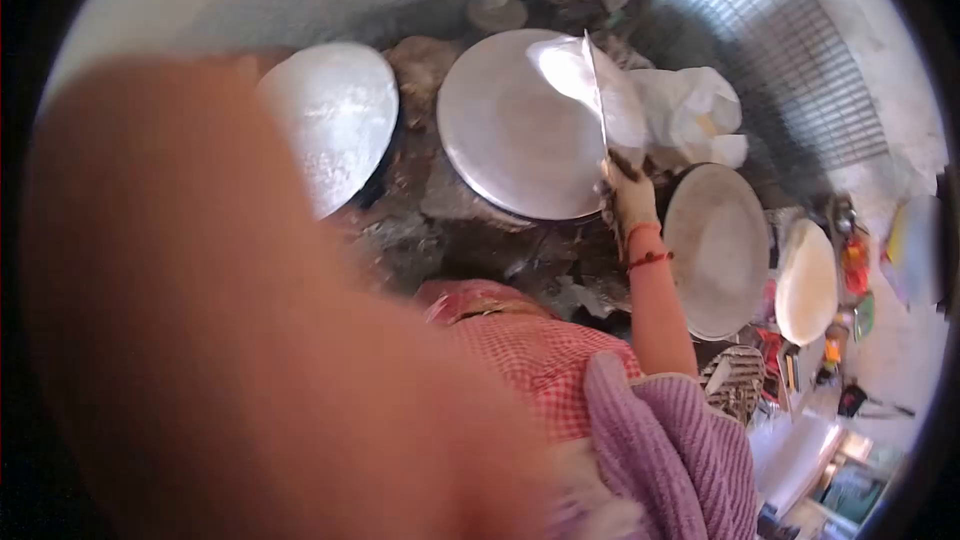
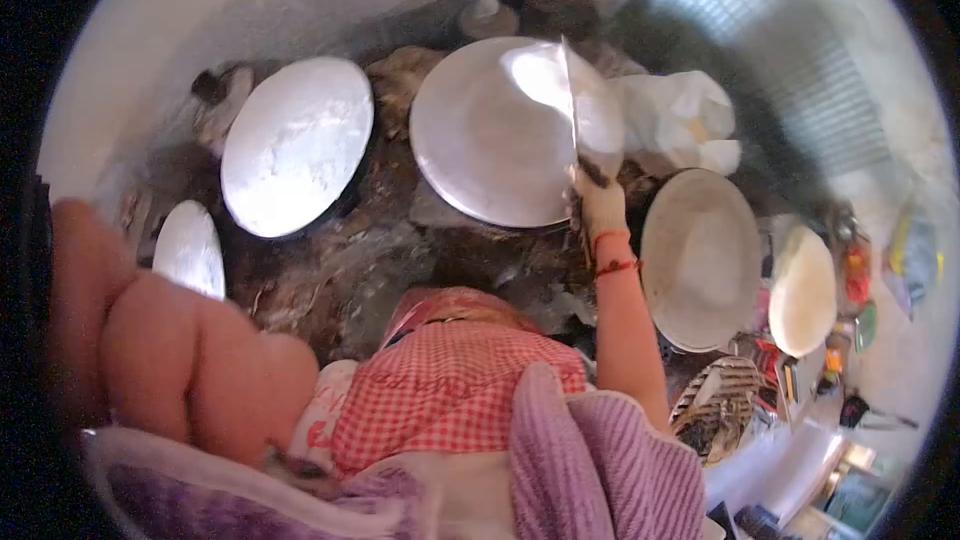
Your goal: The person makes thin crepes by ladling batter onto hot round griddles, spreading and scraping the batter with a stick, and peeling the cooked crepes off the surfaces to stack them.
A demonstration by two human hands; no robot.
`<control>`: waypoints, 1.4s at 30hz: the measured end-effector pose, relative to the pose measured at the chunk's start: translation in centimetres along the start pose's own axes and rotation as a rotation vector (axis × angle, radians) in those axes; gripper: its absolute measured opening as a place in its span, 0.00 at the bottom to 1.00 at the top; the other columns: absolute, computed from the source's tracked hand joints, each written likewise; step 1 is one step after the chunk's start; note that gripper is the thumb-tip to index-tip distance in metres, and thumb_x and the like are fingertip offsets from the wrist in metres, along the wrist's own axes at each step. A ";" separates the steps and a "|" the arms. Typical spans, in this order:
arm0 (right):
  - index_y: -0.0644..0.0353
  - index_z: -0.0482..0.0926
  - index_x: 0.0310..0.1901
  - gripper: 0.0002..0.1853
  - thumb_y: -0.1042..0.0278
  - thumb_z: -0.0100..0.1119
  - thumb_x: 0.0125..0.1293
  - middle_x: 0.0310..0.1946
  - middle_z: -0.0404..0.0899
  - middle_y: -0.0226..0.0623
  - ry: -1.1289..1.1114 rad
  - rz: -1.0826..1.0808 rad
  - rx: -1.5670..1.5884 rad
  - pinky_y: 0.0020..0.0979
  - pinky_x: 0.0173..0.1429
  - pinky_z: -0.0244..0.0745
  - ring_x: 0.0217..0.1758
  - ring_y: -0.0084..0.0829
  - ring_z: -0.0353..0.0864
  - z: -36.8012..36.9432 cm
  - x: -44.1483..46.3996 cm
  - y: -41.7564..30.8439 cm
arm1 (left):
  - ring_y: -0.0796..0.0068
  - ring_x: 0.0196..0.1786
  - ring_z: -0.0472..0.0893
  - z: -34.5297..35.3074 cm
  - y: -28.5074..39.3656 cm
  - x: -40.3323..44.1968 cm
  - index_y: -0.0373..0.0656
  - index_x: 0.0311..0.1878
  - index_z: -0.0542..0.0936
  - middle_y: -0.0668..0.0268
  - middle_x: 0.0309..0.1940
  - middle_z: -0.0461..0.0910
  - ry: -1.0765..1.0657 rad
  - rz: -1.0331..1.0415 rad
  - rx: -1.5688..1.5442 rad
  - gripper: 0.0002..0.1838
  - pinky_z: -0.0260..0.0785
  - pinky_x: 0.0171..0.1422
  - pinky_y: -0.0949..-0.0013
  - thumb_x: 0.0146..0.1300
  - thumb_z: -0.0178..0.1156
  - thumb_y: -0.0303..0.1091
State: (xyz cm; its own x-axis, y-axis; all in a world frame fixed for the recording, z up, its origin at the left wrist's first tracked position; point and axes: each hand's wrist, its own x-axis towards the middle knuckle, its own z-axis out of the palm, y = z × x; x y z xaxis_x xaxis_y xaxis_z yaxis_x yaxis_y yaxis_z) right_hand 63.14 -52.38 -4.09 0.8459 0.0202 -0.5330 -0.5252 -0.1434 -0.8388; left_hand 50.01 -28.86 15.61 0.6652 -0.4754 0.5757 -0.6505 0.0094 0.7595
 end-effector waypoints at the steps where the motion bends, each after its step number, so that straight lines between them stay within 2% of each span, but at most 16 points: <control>1: 0.61 0.79 0.56 0.21 0.63 0.65 0.64 0.32 0.80 0.30 -0.041 -0.012 0.009 0.25 0.23 0.68 0.26 0.21 0.76 0.4 0.1 -0.2 | 0.77 0.26 0.67 0.1 -0.1 0.2 0.35 0.53 0.76 0.65 0.29 0.69 0.009 0.001 0.028 0.14 0.62 0.31 0.74 0.68 0.59 0.31; 3: 0.61 0.80 0.55 0.20 0.63 0.65 0.64 0.32 0.81 0.29 -0.099 -0.045 0.049 0.25 0.24 0.69 0.27 0.20 0.76 1.4 0.2 -0.5 | 0.78 0.26 0.66 0.1 0.0 0.1 0.35 0.53 0.76 0.65 0.28 0.68 0.033 -0.006 0.064 0.14 0.62 0.30 0.75 0.68 0.59 0.31; 4: 0.61 0.79 0.56 0.20 0.64 0.66 0.63 0.34 0.81 0.29 -0.077 -0.273 -0.027 0.25 0.25 0.70 0.27 0.19 0.75 1.7 1.0 0.1 | 0.78 0.25 0.66 -0.1 0.0 -0.2 0.35 0.53 0.76 0.65 0.28 0.68 0.045 -0.015 0.086 0.14 0.61 0.30 0.75 0.69 0.58 0.31; 5: 0.61 0.78 0.58 0.23 0.65 0.67 0.62 0.36 0.81 0.30 -0.109 -0.109 -0.002 0.24 0.27 0.71 0.28 0.18 0.75 0.3 0.6 0.0 | 0.78 0.25 0.65 -0.2 0.3 -0.2 0.35 0.53 0.76 0.66 0.28 0.68 0.052 -0.016 0.109 0.14 0.61 0.30 0.75 0.69 0.58 0.31; 6: 0.61 0.77 0.60 0.26 0.64 0.68 0.61 0.39 0.81 0.32 -0.060 -0.193 -0.012 0.23 0.27 0.71 0.28 0.19 0.74 -1.0 1.4 0.8 | 0.79 0.25 0.65 -0.3 0.7 -0.3 0.35 0.53 0.76 0.66 0.28 0.68 0.056 -0.021 0.132 0.14 0.61 0.29 0.75 0.69 0.58 0.31; 9: 0.54 0.79 0.57 0.21 0.60 0.66 0.62 0.22 0.76 0.29 0.032 -0.079 -0.043 0.24 0.17 0.61 0.15 0.21 0.69 -2.0 -1.1 -1.5 | 0.80 0.25 0.64 -1.1 1.5 -0.7 0.35 0.53 0.76 0.67 0.27 0.67 0.092 -0.047 0.184 0.14 0.60 0.28 0.76 0.69 0.58 0.32; 11: 0.53 0.79 0.57 0.20 0.60 0.65 0.63 0.22 0.76 0.31 -0.033 -0.089 0.028 0.24 0.16 0.61 0.14 0.21 0.68 -0.6 0.4 -1.2 | 0.80 0.24 0.64 -1.5 2.0 -1.1 0.35 0.53 0.76 0.68 0.27 0.67 0.112 -0.061 0.196 0.14 0.59 0.28 0.76 0.69 0.58 0.32; 17: 0.58 0.78 0.58 0.21 0.63 0.64 0.64 0.31 0.77 0.28 -0.161 -0.137 -0.033 0.23 0.22 0.65 0.20 0.19 0.69 4.2 -1.6 -4.3 | 0.82 0.23 0.62 -3.4 2.6 -1.6 0.35 0.53 0.75 0.69 0.26 0.65 0.145 -0.096 0.235 0.14 0.58 0.26 0.78 0.70 0.58 0.32; 20: 0.61 0.75 0.61 0.26 0.63 0.66 0.62 0.39 0.78 0.29 -0.104 -0.165 0.182 0.22 0.27 0.67 0.26 0.19 0.71 -2.8 4.9 0.5 | 0.83 0.22 0.61 -5.6 2.0 -2.4 0.35 0.53 0.75 0.70 0.25 0.65 0.212 -0.128 0.258 0.14 0.57 0.25 0.78 0.70 0.58 0.33; 21: 0.61 0.74 0.62 0.28 0.62 0.67 0.62 0.40 0.79 0.29 -0.021 -0.162 0.335 0.22 0.28 0.68 0.27 0.19 0.71 -4.6 7.9 3.0 | 0.84 0.22 0.61 -6.6 1.4 -2.8 0.35 0.53 0.75 0.71 0.25 0.64 0.257 -0.145 0.263 0.14 0.56 0.24 0.79 0.70 0.58 0.33; 26: 0.62 0.77 0.59 0.27 0.58 0.68 0.61 0.38 0.80 0.32 -0.160 -0.236 -0.076 0.24 0.25 0.68 0.26 0.21 0.75 4.1 1.9 -0.9 | 0.85 0.21 0.59 -12.3 0.0 -5.5 0.35 0.53 0.75 0.72 0.24 0.63 0.690 -0.274 0.153 0.14 0.55 0.23 0.80 0.70 0.57 0.33; 28: 0.61 0.79 0.56 0.24 0.58 0.66 0.61 0.33 0.81 0.30 -0.190 -0.100 -0.323 0.24 0.23 0.66 0.23 0.19 0.73 4.1 -1.2 -2.0 | 0.86 0.21 0.59 -13.3 0.5 -7.5 0.35 0.53 0.74 0.73 0.24 0.63 0.936 -0.277 0.050 0.14 0.54 0.22 0.80 0.71 0.57 0.34; 32: 0.57 0.79 0.58 0.22 0.58 0.62 0.65 0.27 0.79 0.25 -0.005 -0.150 -0.014 0.23 0.23 0.65 0.19 0.19 0.70 -2.1 -4.8 1.6 | 0.87 0.20 0.57 -10.5 1.8 -14.2 0.35 0.53 0.74 0.74 0.23 0.62 1.339 -0.279 -0.166 0.14 0.53 0.21 0.81 0.71 0.57 0.34; 35: 0.55 0.76 0.61 0.23 0.58 0.61 0.66 0.28 0.79 0.25 0.058 -0.104 0.150 0.21 0.24 0.66 0.21 0.16 0.70 -2.0 -3.8 3.5 | 0.88 0.20 0.56 -6.9 1.9 -17.5 0.35 0.53 0.74 0.75 0.23 0.61 1.392 -0.353 -0.236 0.14 0.52 0.20 0.82 0.71 0.57 0.34; 37: 0.54 0.75 0.63 0.25 0.58 0.60 0.67 0.29 0.78 0.25 -0.103 -0.122 0.025 0.21 0.25 0.67 0.22 0.16 0.70 2.0 -1.3 3.0 | 0.91 0.18 0.51 -6.1 -1.2 -18.8 0.36 0.51 0.74 0.78 0.21 0.54 1.660 -0.362 -0.354 0.12 0.45 0.16 0.83 0.71 0.57 0.34; 42: 0.54 0.75 0.63 0.24 0.59 0.61 0.66 0.32 0.78 0.24 -0.325 -0.060 -0.015 0.22 0.24 0.67 0.22 0.17 0.70 0.7 -1.4 2.3 | 0.88 0.19 0.51 -5.6 -0.6 -19.9 0.35 0.53 0.73 0.77 0.22 0.53 1.688 -0.266 -0.630 0.12 0.45 0.16 0.81 0.73 0.55 0.33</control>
State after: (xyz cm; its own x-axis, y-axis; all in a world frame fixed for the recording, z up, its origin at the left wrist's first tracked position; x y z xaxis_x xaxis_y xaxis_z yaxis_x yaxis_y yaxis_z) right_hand 60.72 -52.00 -5.34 0.8000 0.3437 -0.4918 -0.4714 -0.1470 -0.8696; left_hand 39.20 -14.50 5.37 0.5928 0.7763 -0.2144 -0.5235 0.5738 0.6299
